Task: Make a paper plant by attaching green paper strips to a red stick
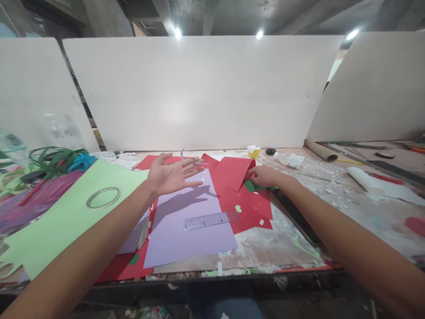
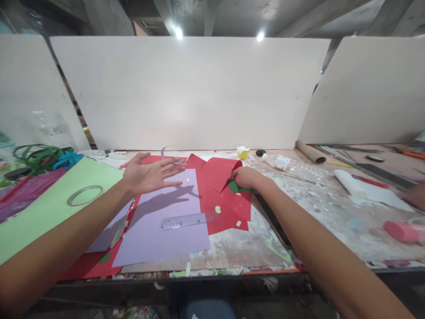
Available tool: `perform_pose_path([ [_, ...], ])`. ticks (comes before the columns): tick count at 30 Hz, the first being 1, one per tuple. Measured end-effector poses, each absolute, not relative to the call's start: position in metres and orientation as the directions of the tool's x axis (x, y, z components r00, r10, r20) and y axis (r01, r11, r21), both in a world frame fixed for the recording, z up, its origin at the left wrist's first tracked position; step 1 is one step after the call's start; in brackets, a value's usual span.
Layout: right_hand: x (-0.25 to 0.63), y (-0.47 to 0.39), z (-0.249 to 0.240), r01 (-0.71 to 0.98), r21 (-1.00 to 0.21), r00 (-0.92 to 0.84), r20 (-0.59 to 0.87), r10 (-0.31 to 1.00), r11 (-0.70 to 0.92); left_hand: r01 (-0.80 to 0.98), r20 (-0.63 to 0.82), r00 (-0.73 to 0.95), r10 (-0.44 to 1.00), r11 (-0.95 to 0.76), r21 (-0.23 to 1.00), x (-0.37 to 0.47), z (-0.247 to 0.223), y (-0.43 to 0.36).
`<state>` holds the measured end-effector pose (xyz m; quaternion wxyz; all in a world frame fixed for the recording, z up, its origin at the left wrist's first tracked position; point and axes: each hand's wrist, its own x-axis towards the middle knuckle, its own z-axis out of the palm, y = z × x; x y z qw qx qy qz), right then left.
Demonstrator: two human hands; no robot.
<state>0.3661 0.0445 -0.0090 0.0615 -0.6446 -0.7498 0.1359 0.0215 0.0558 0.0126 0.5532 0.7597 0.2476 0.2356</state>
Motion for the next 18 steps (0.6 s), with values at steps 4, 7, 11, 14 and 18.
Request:
perform_pose_path([
  [4, 0.367, 0.062, -0.021, 0.944, -0.277, -0.175, 0.034, 0.984, 0.177, 0.279, 0.067, 0.620, 0.782, -0.300, 0.912, 0.033, -0.007, 0.069],
  [7, 0.358, 0.073, -0.025, 0.940, -0.279, -0.185, 0.066, 0.980, 0.196, 0.415, 0.085, 0.582, 0.809, -0.385, 0.824, 0.054, -0.028, 0.069],
  [11, 0.350, 0.089, -0.031, 0.924, -0.307, -0.228, 0.043, 0.973, 0.230, 0.425, 0.113, 0.619, 0.777, -0.452, 0.784, 0.082, -0.041, 0.063],
  [14, 0.348, 0.102, -0.033, 0.897, -0.354, -0.259, 0.064, 0.964, 0.265, 0.430, 0.183, 0.676, 0.714, -0.583, 0.689, 0.102, -0.042, 0.064],
  [18, 0.348, 0.112, -0.031, 0.864, -0.426, -0.256, 0.085, 0.963, 0.268, 0.526, 0.284, 0.681, 0.675, -0.721, 0.451, 0.124, -0.041, 0.080],
])
